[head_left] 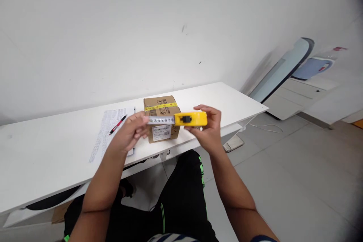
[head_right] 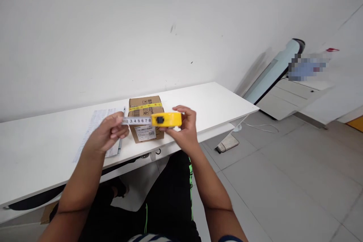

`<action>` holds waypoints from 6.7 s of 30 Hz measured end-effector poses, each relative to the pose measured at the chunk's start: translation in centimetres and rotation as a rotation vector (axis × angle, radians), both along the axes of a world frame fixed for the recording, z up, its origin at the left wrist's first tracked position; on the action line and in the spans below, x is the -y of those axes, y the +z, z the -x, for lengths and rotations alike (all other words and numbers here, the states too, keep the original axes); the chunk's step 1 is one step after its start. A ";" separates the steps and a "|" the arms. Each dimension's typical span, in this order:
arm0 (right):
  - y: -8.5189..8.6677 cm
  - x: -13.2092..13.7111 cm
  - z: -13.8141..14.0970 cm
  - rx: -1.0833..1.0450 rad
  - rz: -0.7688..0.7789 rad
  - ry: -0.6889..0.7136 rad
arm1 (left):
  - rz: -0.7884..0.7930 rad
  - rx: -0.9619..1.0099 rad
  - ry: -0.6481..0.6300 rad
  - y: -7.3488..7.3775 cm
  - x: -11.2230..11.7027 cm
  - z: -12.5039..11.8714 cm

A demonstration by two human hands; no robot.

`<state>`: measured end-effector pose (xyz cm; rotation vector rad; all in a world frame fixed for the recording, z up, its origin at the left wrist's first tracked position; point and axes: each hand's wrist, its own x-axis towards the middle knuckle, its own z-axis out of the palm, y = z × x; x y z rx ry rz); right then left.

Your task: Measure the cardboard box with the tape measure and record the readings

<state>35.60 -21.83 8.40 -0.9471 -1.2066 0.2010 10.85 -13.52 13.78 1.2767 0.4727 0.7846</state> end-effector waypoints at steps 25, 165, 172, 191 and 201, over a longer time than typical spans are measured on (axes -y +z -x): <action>-0.9 -8.1 -5.1 0.070 0.290 -0.293 | -0.231 -0.634 0.290 -2.5 -8.9 -0.8; -9.4 -17.1 13.2 0.193 0.677 0.399 | -0.215 -0.425 0.804 -13.6 -12.7 5.6; -9.4 -17.1 13.0 0.193 0.685 0.412 | -0.218 -0.398 0.784 -13.6 -12.7 5.5; -9.3 -17.1 12.9 0.197 0.671 0.396 | -0.229 -0.462 0.779 -13.6 -12.7 5.5; -9.0 -17.1 12.9 0.148 0.708 0.368 | -0.171 -0.366 0.785 -14.1 -13.0 5.4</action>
